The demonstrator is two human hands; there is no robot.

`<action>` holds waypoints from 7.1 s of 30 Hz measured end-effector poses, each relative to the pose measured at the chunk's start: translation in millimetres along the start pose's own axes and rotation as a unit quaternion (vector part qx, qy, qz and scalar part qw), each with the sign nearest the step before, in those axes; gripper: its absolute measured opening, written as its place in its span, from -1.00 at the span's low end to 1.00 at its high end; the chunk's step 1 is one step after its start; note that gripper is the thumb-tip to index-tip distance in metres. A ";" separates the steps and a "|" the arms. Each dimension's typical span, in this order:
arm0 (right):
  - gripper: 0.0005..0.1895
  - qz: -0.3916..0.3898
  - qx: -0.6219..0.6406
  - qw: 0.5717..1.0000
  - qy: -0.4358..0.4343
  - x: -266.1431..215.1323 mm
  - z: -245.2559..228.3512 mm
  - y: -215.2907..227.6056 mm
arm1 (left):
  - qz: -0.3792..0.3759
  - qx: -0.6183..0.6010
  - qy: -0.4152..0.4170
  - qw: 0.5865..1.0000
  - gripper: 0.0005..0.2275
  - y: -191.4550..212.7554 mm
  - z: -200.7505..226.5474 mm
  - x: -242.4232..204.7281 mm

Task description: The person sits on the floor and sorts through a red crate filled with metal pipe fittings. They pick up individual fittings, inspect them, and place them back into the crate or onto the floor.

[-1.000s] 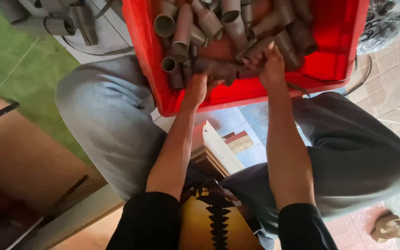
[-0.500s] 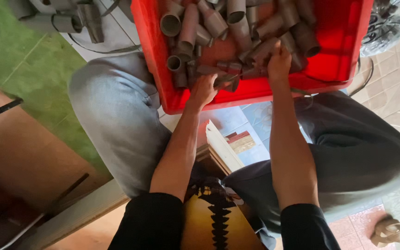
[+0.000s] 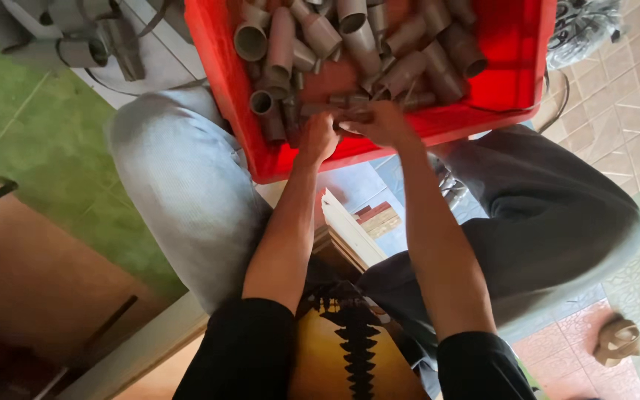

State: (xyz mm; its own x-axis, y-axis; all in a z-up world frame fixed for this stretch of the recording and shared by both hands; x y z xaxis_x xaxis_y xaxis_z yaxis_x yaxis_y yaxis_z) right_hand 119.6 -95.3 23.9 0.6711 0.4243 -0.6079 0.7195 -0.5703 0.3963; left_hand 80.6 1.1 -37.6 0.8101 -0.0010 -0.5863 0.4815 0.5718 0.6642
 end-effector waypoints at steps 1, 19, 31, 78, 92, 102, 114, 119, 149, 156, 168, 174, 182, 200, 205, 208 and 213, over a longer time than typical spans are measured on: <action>-0.58 0.003 0.001 1.000 -0.001 -1.2 4.2 -3.4 | -0.001 0.001 -0.003 1.000 -0.81 0.0 -1.0 -1.1; -0.85 0.150 0.146 0.976 0.056 24.7 40.9 22.7 | -0.026 0.022 -0.014 0.999 -0.77 -1.3 0.9 -7.5; -0.12 -0.063 -0.009 0.998 0.005 22.2 41.8 -3.7 | 0.151 0.084 0.001 0.985 -0.45 25.4 -5.7 -15.9; -0.35 0.271 0.012 0.960 0.062 8.1 2.5 70.2 | 0.233 -0.248 -0.013 0.940 -0.68 65.3 -26.4 11.3; -0.21 0.094 0.005 0.975 0.204 49.1 -44.4 21.7 | 0.290 -0.212 -0.040 0.932 -0.72 91.2 -8.3 -6.2; -0.24 0.165 0.207 0.964 -0.006 4.4 -30.2 32.6 | 0.411 -0.188 0.025 0.892 -0.52 143.1 14.9 -41.3; -0.36 0.145 0.349 0.923 0.075 -27.6 -48.5 -1.2 | 0.410 -0.133 -0.060 0.900 -0.54 154.7 4.6 -84.0; -0.24 0.121 0.332 0.934 0.040 -42.2 -39.3 -6.2 | 0.425 -0.077 -0.084 0.898 -0.54 156.8 25.7 -106.0; -0.47 0.149 0.056 0.986 -0.048 -89.2 -47.0 14.4 | 0.428 -0.062 -0.203 0.879 -0.54 167.3 88.5 -135.4; -0.43 0.182 0.168 0.966 0.080 -61.6 -58.0 25.3 | 0.512 -0.066 -0.152 0.843 -0.66 212.8 98.6 -151.0; -0.41 0.243 0.184 0.952 0.013 -42.4 -53.9 23.2 | 0.574 -0.118 -0.136 0.799 -0.70 199.0 72.1 -116.4; -0.17 0.217 0.318 0.919 0.080 -56.5 -50.9 15.1 | 0.482 -0.318 -0.092 0.811 -0.55 188.1 42.7 -93.2; -0.32 0.201 0.382 0.879 0.203 -74.4 -61.2 9.8 | 0.336 -0.556 0.046 0.759 -0.30 139.9 18.2 -59.1; -0.69 0.287 0.204 0.906 0.233 -61.8 -62.0 41.2 | 0.267 -0.530 0.078 0.801 -0.13 122.1 12.4 -61.2; -0.61 0.268 0.182 0.903 0.281 -64.2 -69.1 36.8 | 0.328 -0.466 0.074 0.819 -0.14 119.4 4.1 -56.4; -0.61 0.283 0.178 0.902 0.274 -70.2 -71.7 39.8 | 0.289 -0.421 0.103 0.854 -0.18 108.9 4.1 -54.4; -0.78 0.304 0.186 0.879 0.316 -73.5 -79.7 44.3 | 0.291 -0.463 0.027 0.837 -0.27 120.3 20.1 -63.4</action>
State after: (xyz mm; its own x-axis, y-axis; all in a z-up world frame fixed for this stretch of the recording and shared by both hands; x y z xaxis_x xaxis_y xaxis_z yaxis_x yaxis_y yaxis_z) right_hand 116.4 -95.7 141.0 0.9613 0.2013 0.1884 0.1649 -0.9674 0.1924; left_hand 93.9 53.5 88.8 0.7892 0.5210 -0.3251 -0.4746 0.8534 0.2155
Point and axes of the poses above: each hand's wrist, its own x-axis towards the middle knuckle, its own y-axis out of the back of the hand, z = x × y, the point moved 9 cm from there along x, towards the middle knuckle, and after that the axes turned 13 degrees about x, right-handed, at the moved point
